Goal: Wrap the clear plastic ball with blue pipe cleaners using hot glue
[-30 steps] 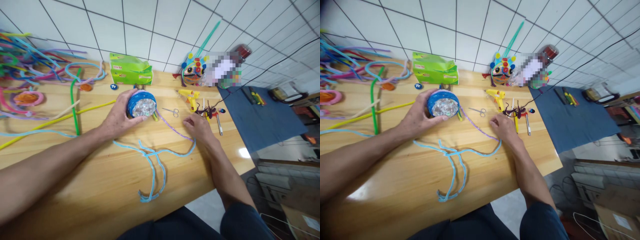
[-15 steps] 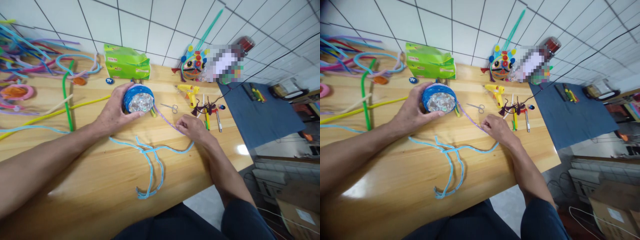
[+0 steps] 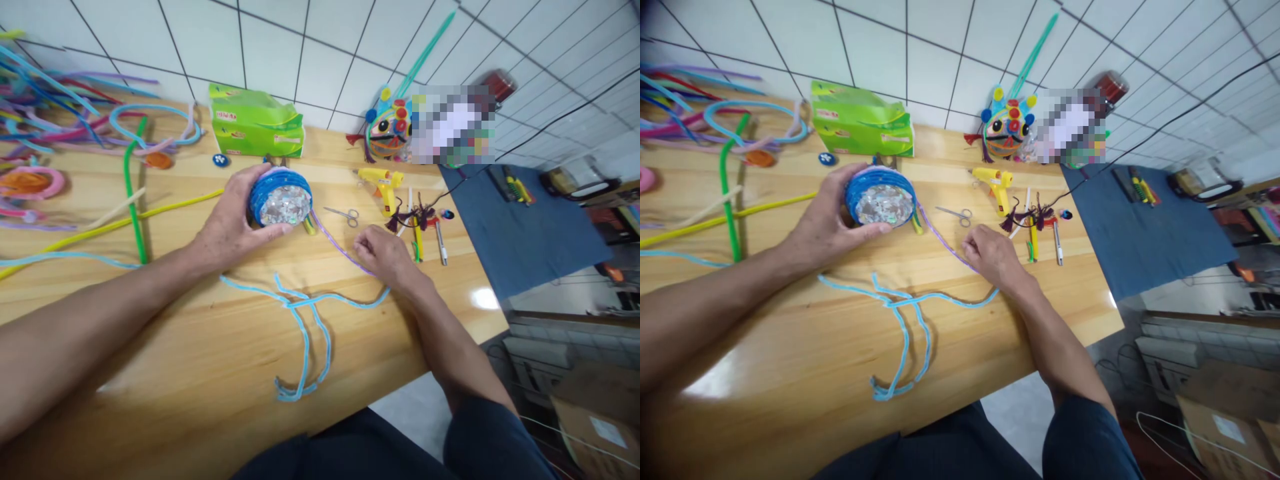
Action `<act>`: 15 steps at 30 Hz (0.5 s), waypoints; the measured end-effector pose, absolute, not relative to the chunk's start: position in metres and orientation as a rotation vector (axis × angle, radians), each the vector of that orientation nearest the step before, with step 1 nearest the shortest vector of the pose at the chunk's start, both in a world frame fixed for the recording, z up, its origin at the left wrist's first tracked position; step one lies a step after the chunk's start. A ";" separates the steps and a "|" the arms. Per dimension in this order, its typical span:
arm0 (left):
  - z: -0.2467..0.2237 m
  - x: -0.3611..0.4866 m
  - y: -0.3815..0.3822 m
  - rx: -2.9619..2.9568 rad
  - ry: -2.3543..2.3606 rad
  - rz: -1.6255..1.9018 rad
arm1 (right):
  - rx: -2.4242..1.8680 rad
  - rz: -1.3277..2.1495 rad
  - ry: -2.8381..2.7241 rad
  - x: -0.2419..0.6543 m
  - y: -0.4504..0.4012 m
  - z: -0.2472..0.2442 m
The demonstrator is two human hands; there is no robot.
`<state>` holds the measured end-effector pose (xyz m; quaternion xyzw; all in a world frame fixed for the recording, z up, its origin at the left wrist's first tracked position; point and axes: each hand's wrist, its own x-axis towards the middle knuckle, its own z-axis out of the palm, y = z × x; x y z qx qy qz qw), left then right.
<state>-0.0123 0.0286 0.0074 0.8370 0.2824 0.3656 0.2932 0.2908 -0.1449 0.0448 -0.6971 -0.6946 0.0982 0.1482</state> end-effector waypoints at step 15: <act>0.005 -0.010 0.029 2.233 0.635 1.062 | -1.916 0.231 -1.526 0.310 -0.136 0.053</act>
